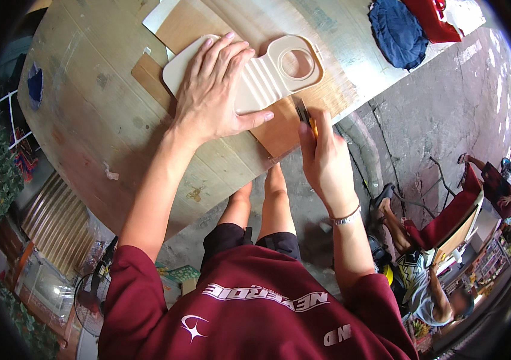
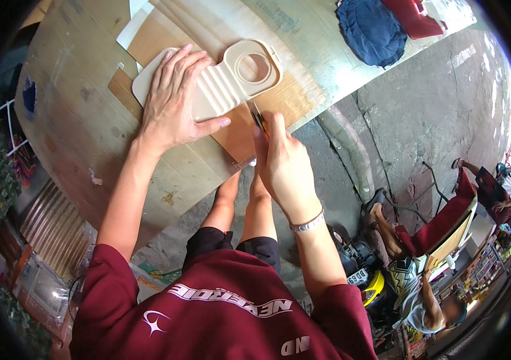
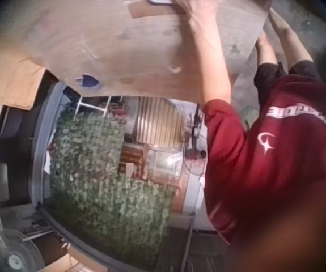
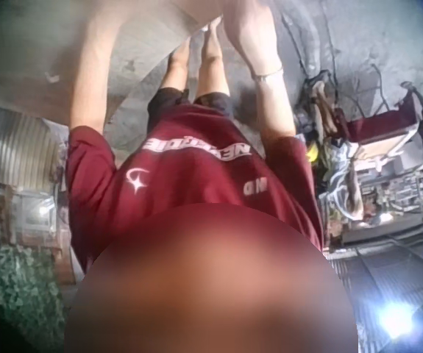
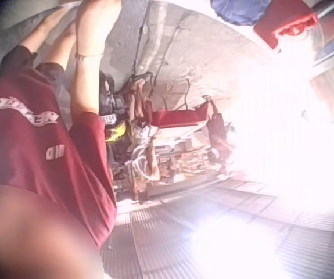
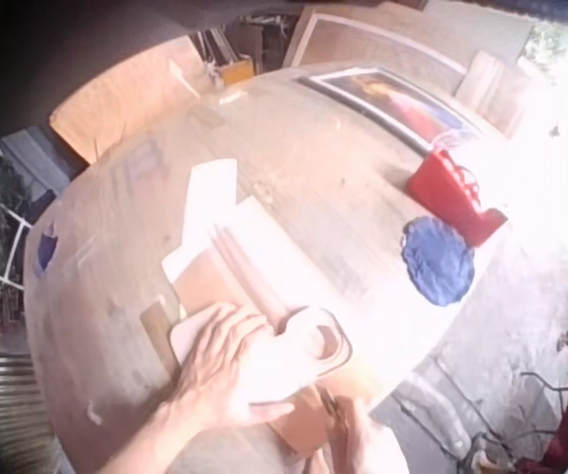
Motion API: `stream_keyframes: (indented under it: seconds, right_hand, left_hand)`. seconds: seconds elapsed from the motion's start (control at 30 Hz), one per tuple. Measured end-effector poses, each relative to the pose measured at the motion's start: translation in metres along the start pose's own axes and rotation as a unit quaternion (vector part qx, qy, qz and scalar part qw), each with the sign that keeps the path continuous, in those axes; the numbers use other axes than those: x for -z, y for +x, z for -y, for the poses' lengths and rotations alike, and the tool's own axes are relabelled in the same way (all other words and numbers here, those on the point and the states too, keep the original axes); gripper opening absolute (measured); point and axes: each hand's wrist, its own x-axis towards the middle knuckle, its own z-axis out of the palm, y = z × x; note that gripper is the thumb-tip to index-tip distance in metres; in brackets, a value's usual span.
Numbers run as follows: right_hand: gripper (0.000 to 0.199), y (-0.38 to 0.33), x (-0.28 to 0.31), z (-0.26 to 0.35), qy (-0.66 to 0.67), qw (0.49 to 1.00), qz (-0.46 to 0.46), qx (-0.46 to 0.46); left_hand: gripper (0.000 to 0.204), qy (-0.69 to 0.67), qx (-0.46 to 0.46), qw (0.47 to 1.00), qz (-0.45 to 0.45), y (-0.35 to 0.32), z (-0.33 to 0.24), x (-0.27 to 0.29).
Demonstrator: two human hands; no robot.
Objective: The person uses a utility knife to cut a circular opening in a beige plastic container lid on a wooden table. They then walk to a counter and hand the cut lid to a woman who places it into a plastic bag. The person later picks up and moves two rolls of paper.
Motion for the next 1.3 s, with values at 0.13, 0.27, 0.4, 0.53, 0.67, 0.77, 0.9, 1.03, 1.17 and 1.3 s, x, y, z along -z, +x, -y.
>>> stream_keyframes:
  seconds: [0.13,0.27,0.4,0.53,0.67,0.77,0.9,1.03,1.17,1.3]
  right_hand:
    - [0.021,0.032,0.003,0.006,-0.046,0.999,0.023,-0.012]
    - [0.024,0.046,0.005,0.007,-0.087,0.994,0.065,-0.019]
    - [0.026,0.047,0.008,0.005,-0.114,0.988,0.099,-0.026]
    - [0.027,0.042,0.007,0.007,-0.104,0.99,0.093,-0.01]
    - [0.025,0.04,0.003,0.004,-0.104,0.992,0.072,0.0]
    - [0.023,0.038,0.003,0.005,-0.093,0.992,0.082,-0.021]
    - [0.021,0.034,-0.001,0.004,-0.077,0.994,0.069,-0.031]
    - [0.018,0.028,-0.005,0.006,-0.07,0.994,0.057,-0.056]
    - [0.011,0.021,-0.006,0.006,-0.071,0.994,0.052,-0.06]
    - [0.01,0.005,-0.009,-0.002,-0.085,0.991,0.072,-0.079]
  left_hand:
    - [0.095,-0.004,0.011,1.0,0.012,0.002,-0.001,0.001]
    - [0.093,-0.011,0.02,1.0,0.015,0.002,-0.001,0.001]
    - [0.09,-0.021,0.021,0.999,0.01,0.003,0.0,0.001]
    - [0.089,-0.024,0.024,0.999,0.006,0.002,0.0,0.001]
    - [0.089,-0.027,0.021,0.999,0.0,0.003,0.002,0.0]
    - [0.088,-0.033,0.025,0.999,0.002,0.003,0.003,0.0]
    - [0.088,-0.038,0.032,0.999,0.003,0.002,0.003,-0.002]
    - [0.088,-0.037,0.034,0.999,0.01,0.004,0.002,-0.001]
    - [0.089,-0.038,0.037,0.999,0.012,0.003,0.001,-0.001]
    - [0.089,-0.038,0.035,0.999,0.018,0.006,0.0,-0.001]
